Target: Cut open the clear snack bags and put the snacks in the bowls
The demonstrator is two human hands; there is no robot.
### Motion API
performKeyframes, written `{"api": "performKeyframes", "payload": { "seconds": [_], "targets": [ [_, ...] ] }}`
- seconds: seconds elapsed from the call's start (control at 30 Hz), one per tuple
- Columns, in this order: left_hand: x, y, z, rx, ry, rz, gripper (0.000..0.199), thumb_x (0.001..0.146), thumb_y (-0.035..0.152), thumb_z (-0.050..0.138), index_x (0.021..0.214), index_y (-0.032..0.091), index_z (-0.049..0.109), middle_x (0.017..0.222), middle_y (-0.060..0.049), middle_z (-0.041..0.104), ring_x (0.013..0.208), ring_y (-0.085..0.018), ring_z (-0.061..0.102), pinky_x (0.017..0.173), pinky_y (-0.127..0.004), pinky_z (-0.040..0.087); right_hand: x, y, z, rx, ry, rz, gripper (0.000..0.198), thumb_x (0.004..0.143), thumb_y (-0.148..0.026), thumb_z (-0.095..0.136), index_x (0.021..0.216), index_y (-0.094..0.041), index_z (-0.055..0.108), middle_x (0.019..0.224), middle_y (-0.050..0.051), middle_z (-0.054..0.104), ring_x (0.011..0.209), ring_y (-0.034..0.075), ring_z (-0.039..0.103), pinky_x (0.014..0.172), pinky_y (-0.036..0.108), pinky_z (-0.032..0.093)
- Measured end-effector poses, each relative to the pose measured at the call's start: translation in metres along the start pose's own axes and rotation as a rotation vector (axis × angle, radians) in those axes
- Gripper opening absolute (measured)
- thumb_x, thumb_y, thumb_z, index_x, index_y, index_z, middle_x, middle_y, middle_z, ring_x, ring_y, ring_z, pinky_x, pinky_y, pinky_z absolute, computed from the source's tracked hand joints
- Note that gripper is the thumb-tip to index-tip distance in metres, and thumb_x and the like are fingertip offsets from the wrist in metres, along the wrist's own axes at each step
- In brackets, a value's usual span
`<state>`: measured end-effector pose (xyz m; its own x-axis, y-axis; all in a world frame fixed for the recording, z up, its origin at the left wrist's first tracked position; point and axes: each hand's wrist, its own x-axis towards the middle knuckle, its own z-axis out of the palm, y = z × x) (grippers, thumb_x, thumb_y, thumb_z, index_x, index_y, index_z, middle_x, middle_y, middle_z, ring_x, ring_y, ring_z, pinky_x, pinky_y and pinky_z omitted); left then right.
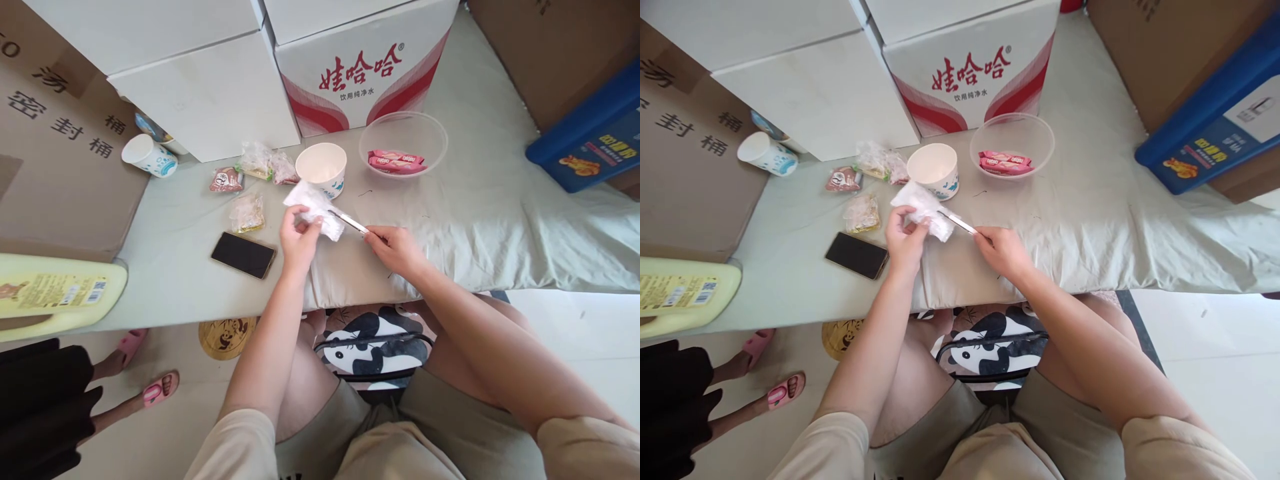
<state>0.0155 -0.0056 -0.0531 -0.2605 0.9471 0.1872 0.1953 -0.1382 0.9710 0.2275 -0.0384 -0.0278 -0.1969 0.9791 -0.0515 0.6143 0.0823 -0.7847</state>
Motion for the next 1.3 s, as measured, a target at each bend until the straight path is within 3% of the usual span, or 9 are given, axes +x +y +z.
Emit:
{"api": "performKeyframes", "payload": {
  "seconds": [0.17, 0.47, 0.67, 0.8, 0.93, 1.03, 1.13, 1.2, 1.3],
  "targets": [
    [0.012, -0.006, -0.016, -0.024, 0.175, -0.046, 0.039, 0.076, 0.042, 0.074, 0.099, 0.024, 0.048, 0.102, -0.002, 0.055, 0.081, -0.009, 0.059, 0.069, -0.02, 0.049, 0.003, 0.015, -0.015, -0.128, 0.102, 0.009, 0.029, 0.089, -0.033, 0.049, 0.095, -0.023, 0.075, 0.077, 0.005, 0.071, 0.069, 0.021, 0.061, 0.062, 0.031, 0.041],
    [-0.032, 0.004, 0.021, 0.085, -0.33, 0.01, 0.061, 0.072, 0.032, 0.081, 0.122, 0.026, 0.046, 0.12, -0.008, 0.054, 0.084, -0.014, 0.062, 0.072, -0.027, 0.054, 0.01, 0.034, -0.024, -0.384, 0.367, 0.007, 0.035, 0.086, -0.021, 0.048, 0.114, -0.018, 0.068, 0.114, 0.016, 0.071, 0.108, 0.036, 0.062, 0.089, 0.052, 0.046],
    [-0.019, -0.001, 0.01, 0.157, -0.227, 0.083, 0.083, 0.075, 0.041, 0.081, 0.142, 0.031, 0.033, 0.134, -0.013, 0.051, 0.107, -0.021, 0.062, 0.079, -0.028, 0.053, -0.002, 0.027, -0.015, -0.018, 0.036, -0.356, 0.053, 0.09, -0.043, 0.055, 0.137, -0.019, 0.051, 0.125, 0.014, 0.068, 0.112, 0.029, 0.064, 0.095, 0.046, 0.05],
    [-0.01, 0.001, -0.004, 0.216, -0.145, -0.001, 0.071, 0.078, 0.04, 0.077, 0.137, 0.028, 0.039, 0.108, -0.006, 0.064, 0.086, -0.017, 0.065, 0.077, -0.028, 0.051, -0.004, 0.023, -0.009, -0.118, -0.058, -0.445, 0.04, 0.088, -0.038, 0.059, 0.125, -0.022, 0.061, 0.111, 0.011, 0.073, 0.106, 0.029, 0.066, 0.092, 0.044, 0.05],
    [-0.006, 0.004, -0.014, 0.315, 0.032, -0.069, 0.038, 0.081, 0.036, 0.071, 0.113, 0.024, 0.055, 0.08, 0.002, 0.06, 0.072, -0.015, 0.06, 0.075, -0.028, 0.048, 0.002, 0.024, -0.015, -0.193, 0.168, -0.298, 0.021, 0.091, -0.026, 0.047, 0.095, -0.023, 0.067, 0.093, 0.01, 0.073, 0.093, 0.027, 0.067, 0.085, 0.041, 0.05],
    [-0.004, 0.008, -0.017, 0.27, 0.088, -0.006, 0.03, 0.082, 0.03, 0.067, 0.107, 0.023, 0.055, 0.088, -0.002, 0.064, 0.088, -0.017, 0.063, 0.084, -0.03, 0.048, 0.003, 0.024, -0.025, -0.174, 0.47, -0.13, 0.029, 0.085, -0.016, 0.042, 0.103, -0.022, 0.065, 0.107, 0.012, 0.07, 0.104, 0.028, 0.064, 0.089, 0.043, 0.049],
    [-0.004, 0.013, -0.018, 0.236, -0.105, 0.148, 0.035, 0.08, 0.033, 0.068, 0.111, 0.022, 0.057, 0.112, -0.008, 0.066, 0.108, -0.021, 0.063, 0.092, -0.033, 0.048, -0.002, 0.021, -0.03, -0.136, 0.602, -0.113, 0.033, 0.083, -0.014, 0.04, 0.106, -0.021, 0.063, 0.108, 0.013, 0.069, 0.105, 0.028, 0.063, 0.091, 0.043, 0.049],
    [-0.006, 0.014, -0.018, 0.29, -0.309, 0.205, 0.039, 0.074, 0.037, 0.075, 0.108, 0.022, 0.062, 0.118, -0.009, 0.066, 0.112, -0.023, 0.062, 0.093, -0.035, 0.049, -0.006, 0.02, -0.028, -0.125, 0.512, -0.175, 0.028, 0.085, -0.018, 0.042, 0.102, -0.023, 0.063, 0.098, 0.01, 0.07, 0.095, 0.027, 0.066, 0.087, 0.043, 0.05],
    [-0.008, 0.013, -0.015, 0.394, -0.457, 0.101, 0.025, 0.072, 0.039, 0.077, 0.086, 0.02, 0.068, 0.088, -0.004, 0.07, 0.086, -0.02, 0.065, 0.08, -0.032, 0.051, -0.009, 0.019, -0.019, -0.185, 0.276, -0.309, 0.022, 0.088, -0.021, 0.046, 0.097, -0.024, 0.066, 0.09, 0.008, 0.071, 0.088, 0.026, 0.066, 0.085, 0.042, 0.05]
  ]
}}
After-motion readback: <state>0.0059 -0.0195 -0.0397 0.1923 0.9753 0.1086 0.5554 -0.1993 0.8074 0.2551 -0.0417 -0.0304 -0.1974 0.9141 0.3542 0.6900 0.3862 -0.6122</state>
